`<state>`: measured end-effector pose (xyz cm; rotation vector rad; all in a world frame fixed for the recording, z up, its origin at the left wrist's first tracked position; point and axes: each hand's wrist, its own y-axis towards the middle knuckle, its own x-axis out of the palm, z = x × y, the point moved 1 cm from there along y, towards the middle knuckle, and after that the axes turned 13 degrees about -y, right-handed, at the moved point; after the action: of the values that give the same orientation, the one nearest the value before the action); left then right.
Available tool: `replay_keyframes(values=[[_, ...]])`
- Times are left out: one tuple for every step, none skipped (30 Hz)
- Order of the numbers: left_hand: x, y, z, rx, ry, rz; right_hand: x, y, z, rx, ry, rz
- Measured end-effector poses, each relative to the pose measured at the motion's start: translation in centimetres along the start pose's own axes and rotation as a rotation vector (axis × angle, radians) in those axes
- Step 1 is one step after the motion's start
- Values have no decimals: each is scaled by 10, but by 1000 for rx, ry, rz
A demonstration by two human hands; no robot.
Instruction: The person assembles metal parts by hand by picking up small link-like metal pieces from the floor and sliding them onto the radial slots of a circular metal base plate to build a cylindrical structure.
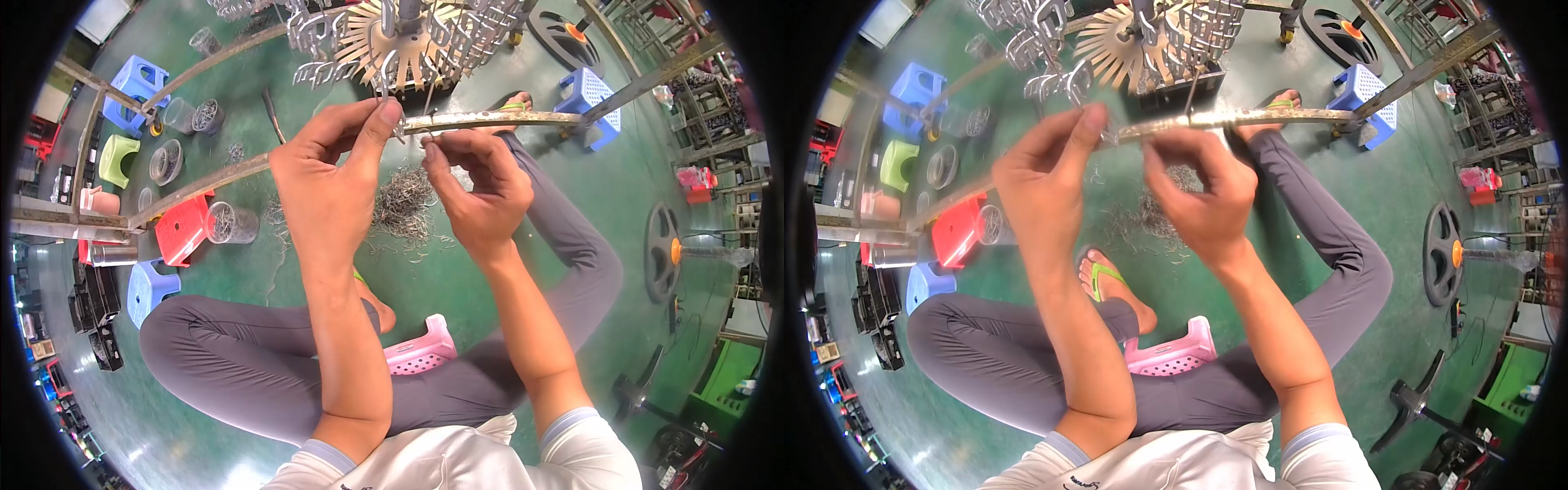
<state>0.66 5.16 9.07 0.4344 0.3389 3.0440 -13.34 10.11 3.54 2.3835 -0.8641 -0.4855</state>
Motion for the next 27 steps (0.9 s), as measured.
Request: replay_keyframes(values=[[-1, 0, 0, 10, 0, -6, 2, 2, -3, -39, -18, -17], [-2, 0, 0, 20, 1, -11, 4, 4, -6, -77, -35, -35], [-2, 0, 0, 26, 5, -8, 5, 6, -8, -114, -52, -55], [-2, 0, 0, 33, 10, -4, 7, 5, -5, -122, -63, -73], [-3, -1, 1, 38, 16, -1, 8, 5, -7, -122, -81, -90], [-3, -2, 1, 32, 16, 2, 8, 5, -9, -124, -98, -106], [-3, -2, 2, 25, 17, 4, 9, 5, -11, -125, -115, -122], [-3, -2, 3, 17, 17, 7, 10, 5, -12, -127, -129, -126], [-4, -2, 3, 20, -1, 12, 11, 6, -14, -130, -143, -130], [-5, -2, 1, 21, -19, 17, 13, 6, -15, -133, -159, -133], [-7, -1, 0, 22, -38, 21, 13, 6, -15, -63, -139, -146], [-11, 0, -2, 6, -37, -20, 14, 6, -15, 6, -120, -158], [-17, 2, -3, -10, -36, -57, 15, 6, -15, 75, -100, -173], [-23, 3, -5, -26, -35, -94, 15, 8, -15, 135, -92, -205], [-28, 4, -8, -17, 56, -134, 14, 11, -13, 193, -83, -237], [-32, 5, -10, -8, 146, -175, 14, 14, -11, 252, -75, -267], [-34, 5, -13, -2, 237, -216, 14, 16, -10, 264, -61, -273], [-35, 6, -15, -19, 193, -224, 15, 18, -9, 275, -46, -280], [-33, 7, -17, -35, 150, -233, 16, 20, -9, 285, -32, -286], [-31, 7, -19, -54, 106, -240, 16, 21, -11, 288, -84, -273], [-31, 7, -21, -32, 117, -231, 16, 23, -13, 307, -78, -272], [-30, 8, -23, -9, 128, -224, 16, 26, -14, 326, -73, -270], [-29, 9, -25, 15, 138, -218, 17, 28, -14, 343, -67, -266], [-28, 8, -26, 62, 196, -203, 18, 28, -14, 342, -85, -270], [-26, 8, -27, 112, 254, -189, 18, 31, -16, 312, -133, -298], [-24, 8, -28, 160, 313, -174, 17, 35, -19, 283, -180, -327], [-22, 8, -32, 175, 302, -163, 17, 37, -22, 256, -226, -356]])
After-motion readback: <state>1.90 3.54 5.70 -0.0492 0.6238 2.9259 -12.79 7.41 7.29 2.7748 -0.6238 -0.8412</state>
